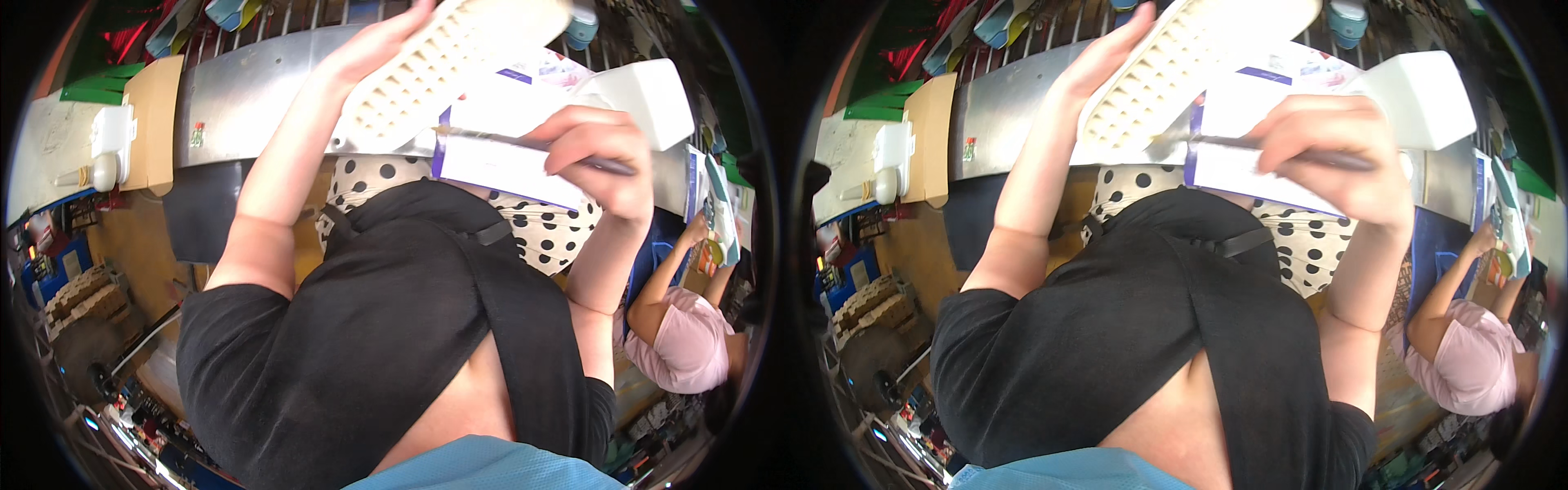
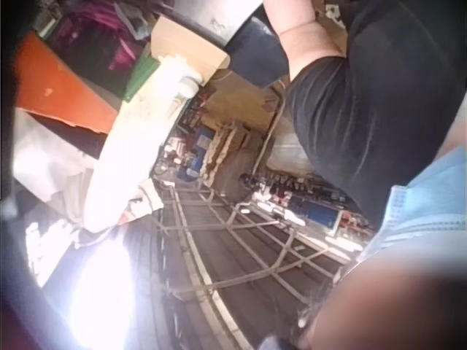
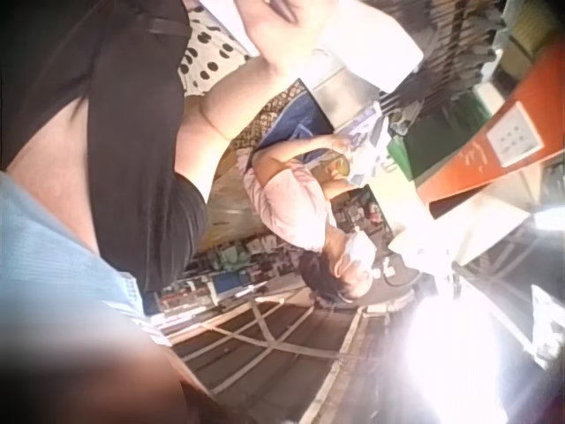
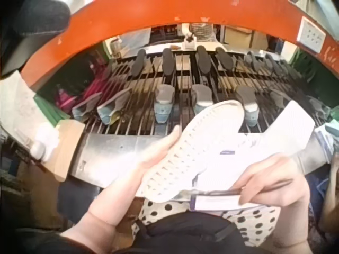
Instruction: The person repeatedly picks up shoe soles from a nearby rack and applies a liquid to the bottom surface using a brush. They dip the brush into a container between applications and place each treated sole back on the rack.
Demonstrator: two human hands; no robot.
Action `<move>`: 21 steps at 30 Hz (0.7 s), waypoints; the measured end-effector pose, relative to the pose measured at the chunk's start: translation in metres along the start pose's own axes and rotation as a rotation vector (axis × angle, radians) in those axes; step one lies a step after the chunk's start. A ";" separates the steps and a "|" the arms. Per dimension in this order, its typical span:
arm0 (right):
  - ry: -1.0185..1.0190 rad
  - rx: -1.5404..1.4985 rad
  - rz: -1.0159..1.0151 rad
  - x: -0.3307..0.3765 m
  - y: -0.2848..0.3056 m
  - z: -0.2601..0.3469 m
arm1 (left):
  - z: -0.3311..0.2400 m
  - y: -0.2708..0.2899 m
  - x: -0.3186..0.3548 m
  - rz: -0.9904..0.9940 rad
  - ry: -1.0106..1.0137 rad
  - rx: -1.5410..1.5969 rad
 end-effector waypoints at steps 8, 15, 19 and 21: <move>-0.642 0.144 -0.740 0.113 0.087 -0.054 | -0.007 0.037 0.121 -0.027 -0.369 -0.375; -0.621 -0.023 -0.892 0.107 0.083 -0.102 | -0.022 0.025 0.167 0.044 -0.669 -0.465; -0.553 0.132 -1.150 0.105 0.088 -0.088 | -0.052 -0.037 0.225 0.132 -0.999 -0.426; -0.533 0.232 -1.169 0.102 0.083 -0.080 | -0.067 -0.073 0.254 0.251 -1.180 -0.445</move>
Point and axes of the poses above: each hand's wrist, its own x-axis away from the middle knuckle, its own y-axis out of the back of the hand, z = x × y, the point moved 4 cm from there along -x, towards the middle knuckle, and after that the axes turned 5 degrees about -z, right-handed, at the moved point
